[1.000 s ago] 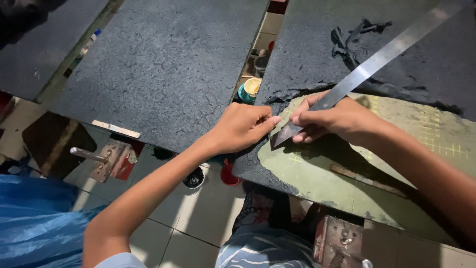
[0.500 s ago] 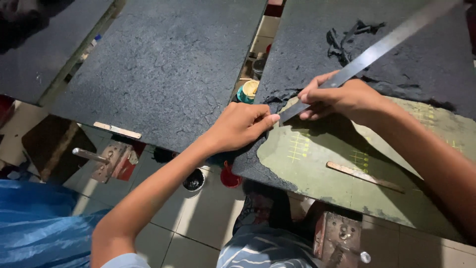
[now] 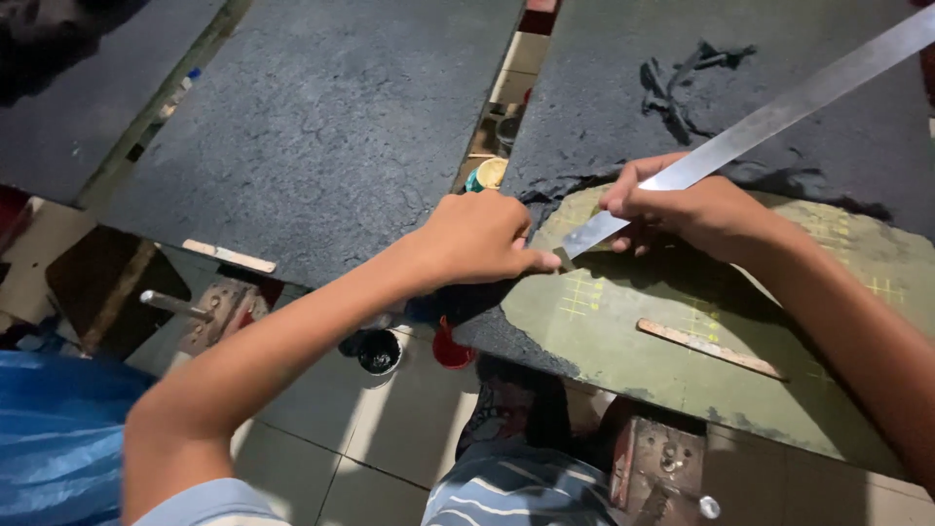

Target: Scraping and peeling off dried ink or adhesive from a screen printing platen using a metal ruler.

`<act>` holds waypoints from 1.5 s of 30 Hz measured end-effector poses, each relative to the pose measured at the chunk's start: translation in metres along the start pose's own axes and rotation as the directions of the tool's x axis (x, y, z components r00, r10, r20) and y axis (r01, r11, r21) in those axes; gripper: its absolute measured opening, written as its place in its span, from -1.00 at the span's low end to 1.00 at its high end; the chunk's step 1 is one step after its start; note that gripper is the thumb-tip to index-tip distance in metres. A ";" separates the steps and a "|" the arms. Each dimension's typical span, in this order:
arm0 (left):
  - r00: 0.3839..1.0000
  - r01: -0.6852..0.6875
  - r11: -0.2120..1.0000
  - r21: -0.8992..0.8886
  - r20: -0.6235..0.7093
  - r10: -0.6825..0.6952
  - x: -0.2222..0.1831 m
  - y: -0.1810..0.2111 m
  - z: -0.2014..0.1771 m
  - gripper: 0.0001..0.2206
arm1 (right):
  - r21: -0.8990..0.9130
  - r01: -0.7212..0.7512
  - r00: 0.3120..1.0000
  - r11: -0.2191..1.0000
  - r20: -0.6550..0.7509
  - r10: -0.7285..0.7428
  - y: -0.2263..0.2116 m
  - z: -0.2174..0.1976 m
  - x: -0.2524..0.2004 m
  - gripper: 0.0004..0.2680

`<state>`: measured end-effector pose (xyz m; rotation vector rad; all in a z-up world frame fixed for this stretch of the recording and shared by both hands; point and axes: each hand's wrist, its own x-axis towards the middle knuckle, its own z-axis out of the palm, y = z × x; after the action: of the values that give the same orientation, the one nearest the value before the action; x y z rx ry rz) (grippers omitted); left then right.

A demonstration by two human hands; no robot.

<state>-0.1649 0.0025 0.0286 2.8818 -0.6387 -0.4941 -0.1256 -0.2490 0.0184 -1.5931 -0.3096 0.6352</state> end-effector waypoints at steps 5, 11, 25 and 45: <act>0.989 -0.089 0.994 -0.061 -0.120 0.082 0.006 -0.007 0.015 -0.52 | -0.061 -0.103 0.990 0.993 -0.108 0.096 -0.010 0.010 -0.005 -0.82; 0.970 -0.104 0.995 0.003 -0.221 0.102 0.004 -0.012 0.032 -0.56 | -0.027 -0.075 0.991 0.997 -0.109 0.072 -0.004 0.006 -0.005 -0.80; 0.867 -0.408 0.883 -0.231 -0.401 0.296 -0.009 -0.031 0.028 -0.70 | -0.124 0.015 0.984 0.992 -0.173 -0.037 -0.015 0.026 -0.004 -0.90; 0.908 -0.346 0.812 -0.471 -0.387 0.163 -0.015 -0.027 0.022 -0.67 | -0.040 -0.225 0.969 0.973 -0.110 0.220 -0.023 0.046 0.004 -0.88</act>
<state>-0.1747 0.0317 0.0062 2.2295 -0.6908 -0.1089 -0.1438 -0.2058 0.0392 -1.7193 -0.0692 0.7165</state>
